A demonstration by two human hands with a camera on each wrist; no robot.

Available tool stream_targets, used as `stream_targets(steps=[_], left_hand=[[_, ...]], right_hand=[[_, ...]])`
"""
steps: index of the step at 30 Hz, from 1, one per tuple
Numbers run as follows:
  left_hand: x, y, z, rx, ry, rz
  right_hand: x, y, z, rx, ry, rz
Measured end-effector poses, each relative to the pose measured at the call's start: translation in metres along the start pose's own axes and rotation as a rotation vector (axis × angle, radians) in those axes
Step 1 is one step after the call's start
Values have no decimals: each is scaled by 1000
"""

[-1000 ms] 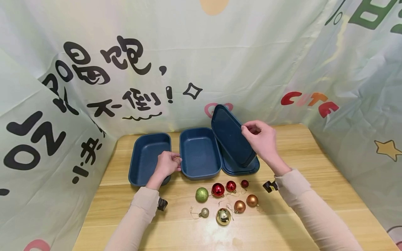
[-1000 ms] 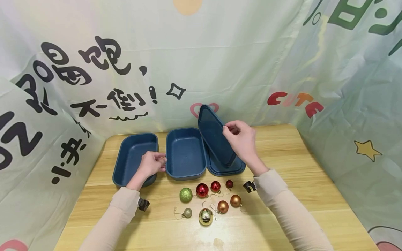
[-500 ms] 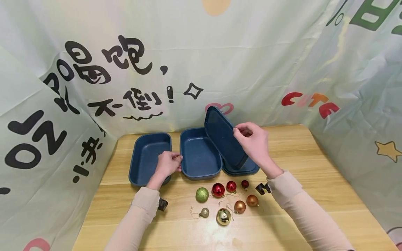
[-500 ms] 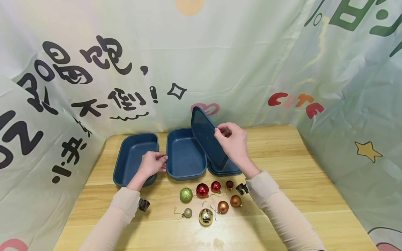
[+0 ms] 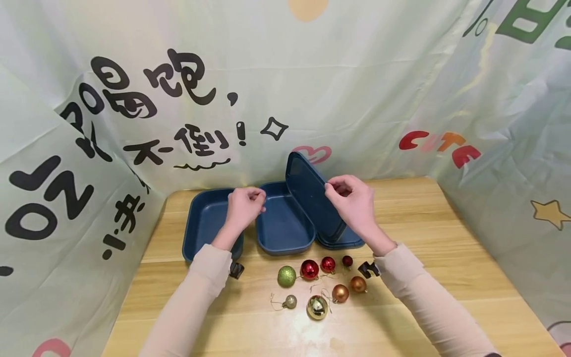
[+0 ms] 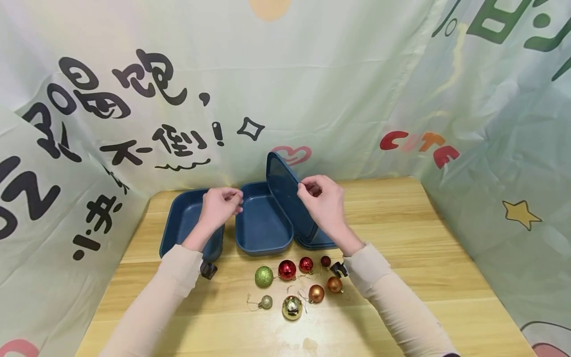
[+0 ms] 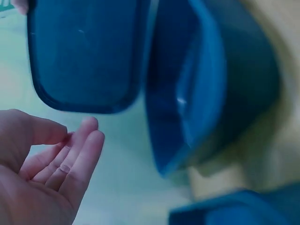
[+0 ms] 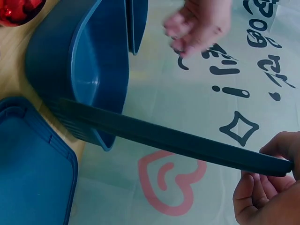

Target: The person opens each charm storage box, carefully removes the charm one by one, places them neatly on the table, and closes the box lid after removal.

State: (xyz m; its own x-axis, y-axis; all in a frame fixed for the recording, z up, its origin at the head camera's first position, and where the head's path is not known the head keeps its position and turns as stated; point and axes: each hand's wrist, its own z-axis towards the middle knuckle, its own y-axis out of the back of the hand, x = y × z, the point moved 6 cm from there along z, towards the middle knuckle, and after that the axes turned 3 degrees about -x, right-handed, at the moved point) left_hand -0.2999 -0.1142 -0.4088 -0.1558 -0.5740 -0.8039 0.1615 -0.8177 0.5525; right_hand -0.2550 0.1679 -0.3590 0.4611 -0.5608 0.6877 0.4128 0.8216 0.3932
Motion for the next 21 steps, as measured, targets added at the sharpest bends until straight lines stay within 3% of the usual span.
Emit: stream_targets(steps=[5, 10, 15, 21], left_hand=[[-32, -4, 16, 15, 23, -174], [-57, -15, 27, 75, 73, -301], [-70, -29, 26, 158, 140, -379], [-79, -39, 22, 218, 174, -449]], right_hand=[[6, -1, -1, -5, 22, 12], [12, -4, -3, -5, 41, 37], [16, -8, -5, -6, 48, 36], [19, -11, -7, -20, 76, 40]])
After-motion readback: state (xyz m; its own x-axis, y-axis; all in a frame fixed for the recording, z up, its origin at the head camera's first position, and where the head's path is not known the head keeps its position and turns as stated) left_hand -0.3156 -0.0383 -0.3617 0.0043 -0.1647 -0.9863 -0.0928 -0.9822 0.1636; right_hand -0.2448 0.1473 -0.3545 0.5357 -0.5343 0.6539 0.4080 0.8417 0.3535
